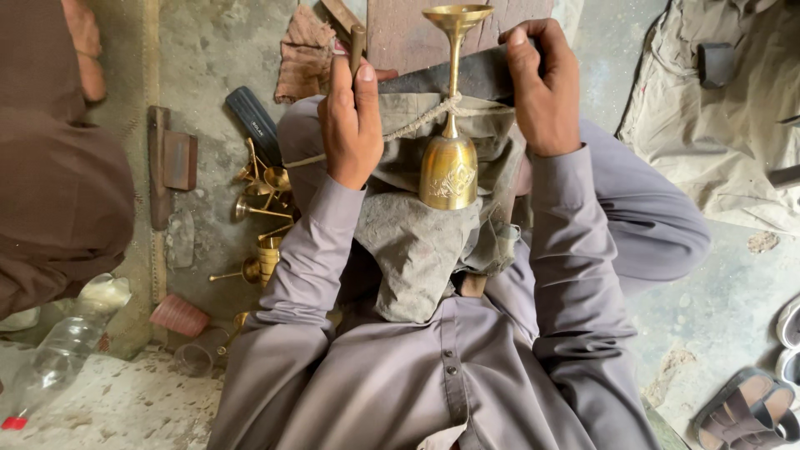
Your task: The person sits on the floor and uses a hammer and chisel to engrave a decorative pattern onto a brass candlestick. They repeatedly strike the chisel against the metal surface, rotating the object to work on different sections.
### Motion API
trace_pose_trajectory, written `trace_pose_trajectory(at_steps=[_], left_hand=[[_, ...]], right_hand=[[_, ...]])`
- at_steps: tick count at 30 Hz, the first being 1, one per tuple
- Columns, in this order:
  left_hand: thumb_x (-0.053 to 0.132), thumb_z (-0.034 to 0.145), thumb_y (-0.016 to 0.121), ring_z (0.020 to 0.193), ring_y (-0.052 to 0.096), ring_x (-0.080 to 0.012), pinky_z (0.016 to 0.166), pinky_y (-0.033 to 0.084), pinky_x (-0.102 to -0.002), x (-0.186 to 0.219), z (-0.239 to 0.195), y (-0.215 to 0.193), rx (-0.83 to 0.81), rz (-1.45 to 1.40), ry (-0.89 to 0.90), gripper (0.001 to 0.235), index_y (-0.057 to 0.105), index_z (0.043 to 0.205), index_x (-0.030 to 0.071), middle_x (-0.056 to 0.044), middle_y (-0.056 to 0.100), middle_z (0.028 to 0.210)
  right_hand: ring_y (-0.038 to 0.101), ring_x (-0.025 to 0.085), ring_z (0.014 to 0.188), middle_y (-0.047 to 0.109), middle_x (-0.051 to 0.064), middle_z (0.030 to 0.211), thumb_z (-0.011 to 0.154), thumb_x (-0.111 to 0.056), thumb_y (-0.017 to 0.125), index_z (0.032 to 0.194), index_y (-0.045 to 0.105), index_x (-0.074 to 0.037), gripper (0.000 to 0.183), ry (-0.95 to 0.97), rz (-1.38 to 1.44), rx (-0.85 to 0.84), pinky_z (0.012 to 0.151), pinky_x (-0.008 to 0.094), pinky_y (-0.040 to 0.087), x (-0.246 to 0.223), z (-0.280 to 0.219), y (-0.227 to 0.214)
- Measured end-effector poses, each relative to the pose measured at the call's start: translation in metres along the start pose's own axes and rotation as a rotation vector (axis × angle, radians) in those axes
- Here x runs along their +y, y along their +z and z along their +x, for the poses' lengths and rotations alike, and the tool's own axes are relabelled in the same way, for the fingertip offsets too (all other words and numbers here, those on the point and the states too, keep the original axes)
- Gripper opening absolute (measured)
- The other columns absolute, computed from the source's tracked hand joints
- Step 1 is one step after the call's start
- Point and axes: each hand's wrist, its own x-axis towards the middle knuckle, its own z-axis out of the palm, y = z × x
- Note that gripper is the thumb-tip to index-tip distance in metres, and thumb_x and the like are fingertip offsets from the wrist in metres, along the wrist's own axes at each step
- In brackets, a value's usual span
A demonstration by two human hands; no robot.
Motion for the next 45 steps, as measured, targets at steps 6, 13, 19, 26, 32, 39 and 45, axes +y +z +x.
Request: trace_pose_trajectory(at_steps=[6,13,19,26,32,39,45], left_hand=[[0.026,0.118,0.042,0.07,0.069,-0.0218,0.065,0.05,-0.038,-0.002,0.021,0.013,0.058,-0.03,0.143,0.022,0.049,0.108,0.007,-0.008,0.079,0.093],[0.024,0.118,0.043,0.08,0.075,-0.0251,0.067,0.053,-0.038,-0.008,0.033,0.003,-0.095,-0.058,0.169,0.022,0.051,0.112,0.004,-0.011,0.079,0.102],[0.023,0.118,0.05,0.088,0.07,-0.0235,0.078,0.055,-0.038,0.005,0.021,-0.007,0.003,0.121,0.182,0.023,0.063,0.119,0.004,-0.009,0.073,0.108],[0.013,0.108,0.069,0.104,0.073,-0.0251,0.089,0.061,-0.035,0.045,-0.02,-0.063,0.001,0.18,0.134,0.017,0.072,0.117,-0.001,-0.013,0.065,0.126],[0.011,0.105,0.071,0.102,0.073,-0.0241,0.09,0.059,-0.035,0.059,-0.051,-0.082,-0.043,0.142,-0.056,0.016,0.072,0.116,0.0,-0.013,0.067,0.122],[0.014,0.102,0.075,0.087,0.072,-0.0145,0.069,0.058,-0.025,0.056,-0.068,-0.073,-0.018,-0.04,-0.2,0.021,0.071,0.116,-0.001,-0.009,0.073,0.106],[0.018,0.1,0.076,0.091,0.076,-0.0128,0.077,0.064,-0.023,0.053,-0.065,-0.059,-0.129,-0.232,-0.279,0.031,0.065,0.12,-0.003,-0.007,0.076,0.099]], right_hand=[[0.06,0.013,0.097,0.068,0.008,0.102,0.116,-0.02,0.053,0.104,0.056,0.001,0.024,-0.071,0.137,0.185,0.093,0.03,0.05,0.028,0.0,0.014],[0.06,0.013,0.1,0.065,0.008,0.105,0.121,-0.016,0.053,0.11,0.053,0.0,0.02,-0.198,0.158,0.175,0.1,0.029,0.05,0.028,0.0,0.01],[0.048,0.011,0.09,0.054,0.005,0.102,0.121,-0.013,0.055,0.124,0.054,0.0,0.014,-0.058,0.025,0.073,0.084,0.025,0.042,0.001,-0.009,-0.014],[0.052,0.01,0.093,0.058,0.003,0.105,0.124,-0.019,0.051,0.132,0.053,-0.001,0.02,0.125,0.008,0.226,0.086,0.026,0.046,0.007,-0.074,-0.052],[0.06,0.013,0.083,0.064,0.008,0.095,0.115,-0.025,0.055,0.12,0.058,0.002,0.027,0.478,-0.159,0.231,0.076,0.029,0.05,0.046,-0.195,-0.054],[0.068,0.03,0.109,0.068,0.024,0.122,0.097,-0.018,0.06,0.148,0.043,0.006,0.059,0.521,-0.355,0.123,0.091,0.039,0.053,0.087,-0.282,-0.001],[0.068,0.026,0.11,0.068,0.017,0.129,0.097,-0.013,0.065,0.137,0.058,0.007,0.045,0.985,0.687,0.126,0.093,0.039,0.055,0.134,-0.287,0.017]])
